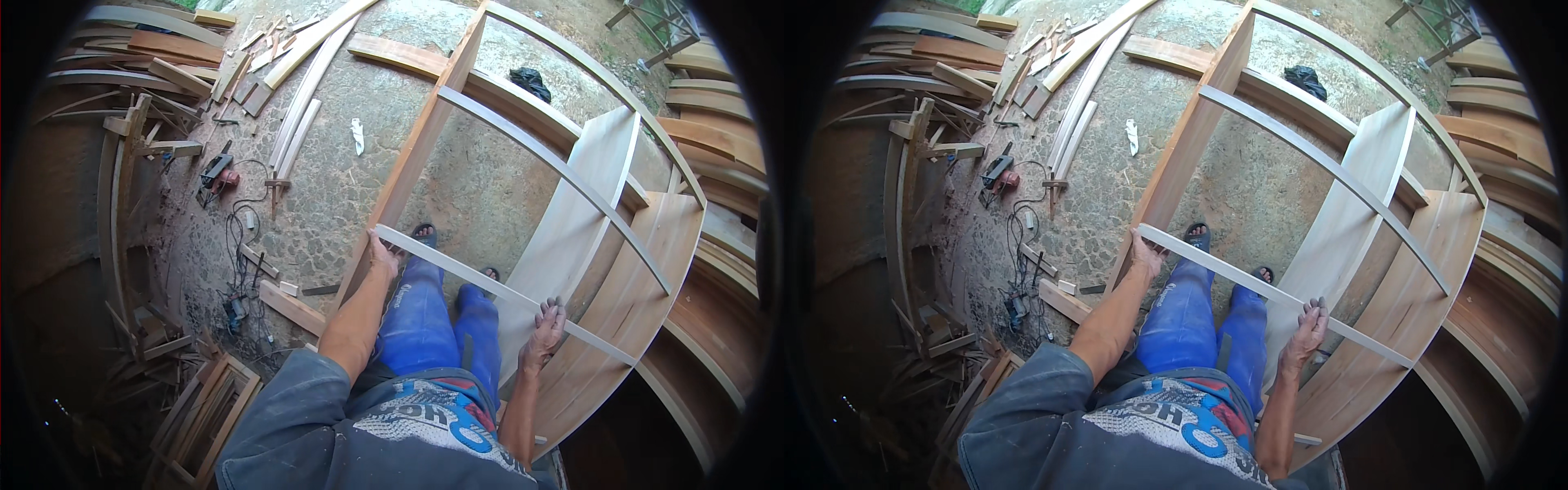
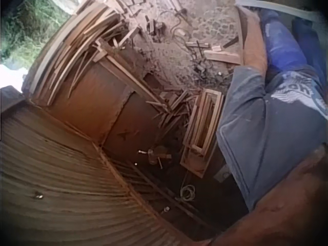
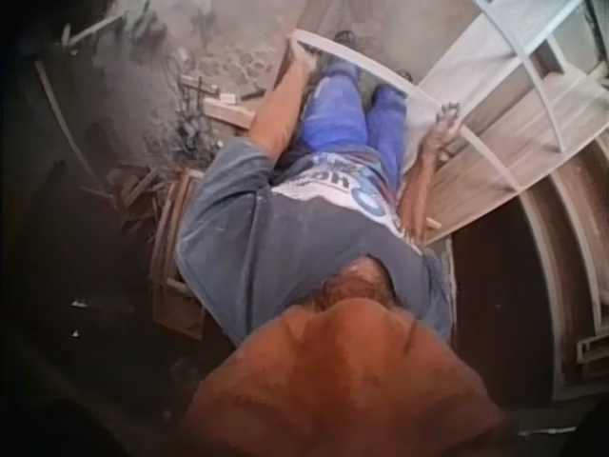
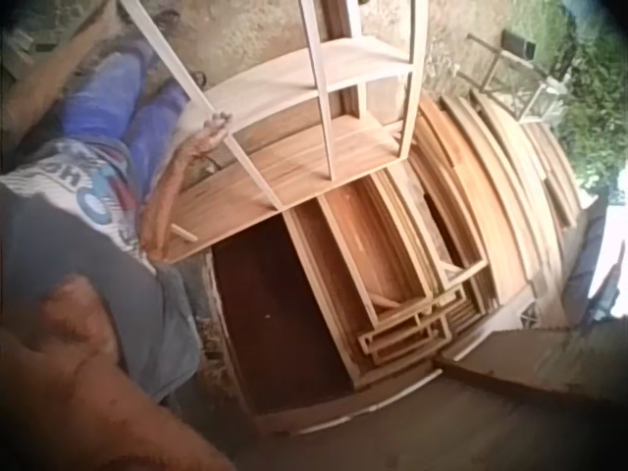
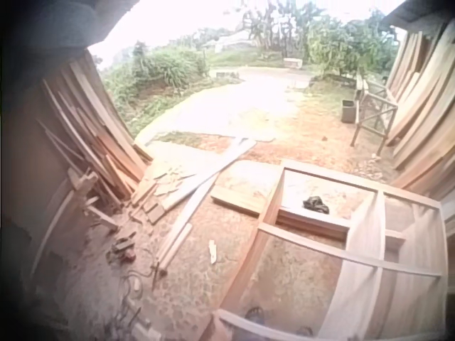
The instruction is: The person assembles a wooden furniture frame by hand, fitting various wooden planks and slats into a pre-existing structure. They manipulate the pieces to align them with the frame's supports, occasionally adjusting their position to reach different sections of the assembly.
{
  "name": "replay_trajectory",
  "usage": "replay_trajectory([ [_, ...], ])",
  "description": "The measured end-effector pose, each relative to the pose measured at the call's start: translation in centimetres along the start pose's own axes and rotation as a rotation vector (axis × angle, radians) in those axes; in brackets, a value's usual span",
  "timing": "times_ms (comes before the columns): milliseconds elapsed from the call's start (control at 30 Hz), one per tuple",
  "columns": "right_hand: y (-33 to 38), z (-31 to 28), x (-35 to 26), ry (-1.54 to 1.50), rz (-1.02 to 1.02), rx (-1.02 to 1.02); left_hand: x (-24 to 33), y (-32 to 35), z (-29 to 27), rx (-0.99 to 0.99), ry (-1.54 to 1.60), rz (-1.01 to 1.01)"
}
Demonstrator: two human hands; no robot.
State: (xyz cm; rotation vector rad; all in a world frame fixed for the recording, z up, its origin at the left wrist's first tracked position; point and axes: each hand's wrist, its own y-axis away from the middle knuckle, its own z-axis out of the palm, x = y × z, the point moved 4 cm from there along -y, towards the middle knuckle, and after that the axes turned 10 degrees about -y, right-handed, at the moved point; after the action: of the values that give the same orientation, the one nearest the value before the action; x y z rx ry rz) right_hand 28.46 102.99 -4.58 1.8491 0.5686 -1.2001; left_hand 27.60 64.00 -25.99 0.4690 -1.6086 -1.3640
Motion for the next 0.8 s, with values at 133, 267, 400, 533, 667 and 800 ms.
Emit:
replay_trajectory([
  [133, 7.5, 8.9, -23.5, -0.481, -0.793, -0.495, 1.7, 1.0, -3.2, -0.11, -0.481, 0.044],
  [267, 16.4, 5.3, -36.7, -1.093, -1.32, -0.724, 1.4, 3.8, -5.9, -0.155, -0.692, 0.166],
  [400, 21.0, 4.5, -40.2, -1.623, -1.329, -0.768, 1.3, 7.5, -12.5, -0.012, -0.621, 0.173],
  [533, 21.8, 0.9, -39.6, -1.783, -1.323, -0.873, -2.2, 8.2, -16.3, 0.062, -0.583, 0.147],
  [667, 23.0, 0.0, -40.0, -1.871, -1.388, -0.899, -5.1, 10.1, -20.6, 0.139, -0.529, 0.122],
  [800, 23.4, -3.1, -38.4, -1.323, -1.367, -0.921, -6.8, 10.2, -21.6, 0.193, -0.574, 0.033],
])
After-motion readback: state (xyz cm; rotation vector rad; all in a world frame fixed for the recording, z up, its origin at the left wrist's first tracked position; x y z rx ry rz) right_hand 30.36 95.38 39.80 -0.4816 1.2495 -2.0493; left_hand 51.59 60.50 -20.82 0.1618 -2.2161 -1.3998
